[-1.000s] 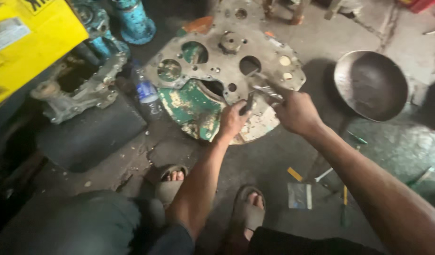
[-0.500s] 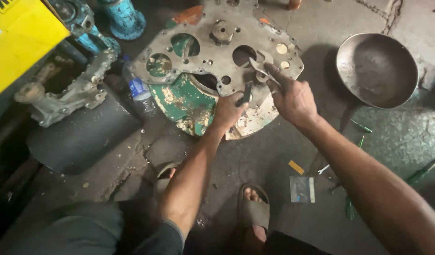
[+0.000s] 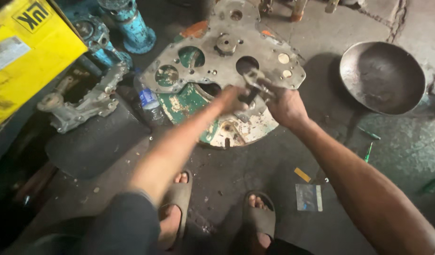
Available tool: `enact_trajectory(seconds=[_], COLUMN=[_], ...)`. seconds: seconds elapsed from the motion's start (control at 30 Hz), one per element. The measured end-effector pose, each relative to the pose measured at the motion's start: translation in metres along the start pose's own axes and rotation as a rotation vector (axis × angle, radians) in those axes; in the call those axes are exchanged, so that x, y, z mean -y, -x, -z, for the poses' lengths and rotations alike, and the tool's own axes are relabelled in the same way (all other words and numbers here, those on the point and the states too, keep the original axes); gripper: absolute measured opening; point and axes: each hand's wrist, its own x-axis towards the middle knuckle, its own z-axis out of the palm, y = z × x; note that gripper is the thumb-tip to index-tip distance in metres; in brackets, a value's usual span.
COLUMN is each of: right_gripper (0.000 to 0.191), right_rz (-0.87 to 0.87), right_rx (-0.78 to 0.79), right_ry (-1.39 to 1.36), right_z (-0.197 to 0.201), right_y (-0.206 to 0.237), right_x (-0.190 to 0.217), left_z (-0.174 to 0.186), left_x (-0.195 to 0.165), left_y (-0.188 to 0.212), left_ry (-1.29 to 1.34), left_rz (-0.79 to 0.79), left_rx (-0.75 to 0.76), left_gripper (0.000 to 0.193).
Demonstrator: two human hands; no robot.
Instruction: The person uses a wrench to tighten bolts on a large metal engine component resting on a workbench. The person repeatedly adjusts the wrench and repositions hands to secure fasteners around the component's perimeter.
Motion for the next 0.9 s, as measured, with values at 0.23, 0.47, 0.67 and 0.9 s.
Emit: enact_trajectory(seconds=[0.23,0.47,0.67,0.9], right_gripper=[0.046,0.055,0.052,0.05], right_rz=[-0.212,-0.55,-0.422,-0.422], right_rx=[0.07,0.241,0.203,0.128], right_ry=[-0.022,0.025,0.02,-0.194], right_z=[0.007,0.012,0.004,-0.003], right_y=[-0.016,-0.01,0.008,0.025], right_x=[-0.001,-0.014,-0.033,-0.03], left_z=[0.078,0.005,-0.038,-0.04], left_x=[-0.006,0.014,0.05,0.034], left_y=[-0.009,0.004,0.014,0.016], left_ry=[-0.139,0.382,0.283,0.343], left_rz=[-0.007,0.037,0.022,-0.005], left_rx=[0.323,0.002,-0.062,-0.065], left_gripper=[0.084,0.082,0.058,0.058])
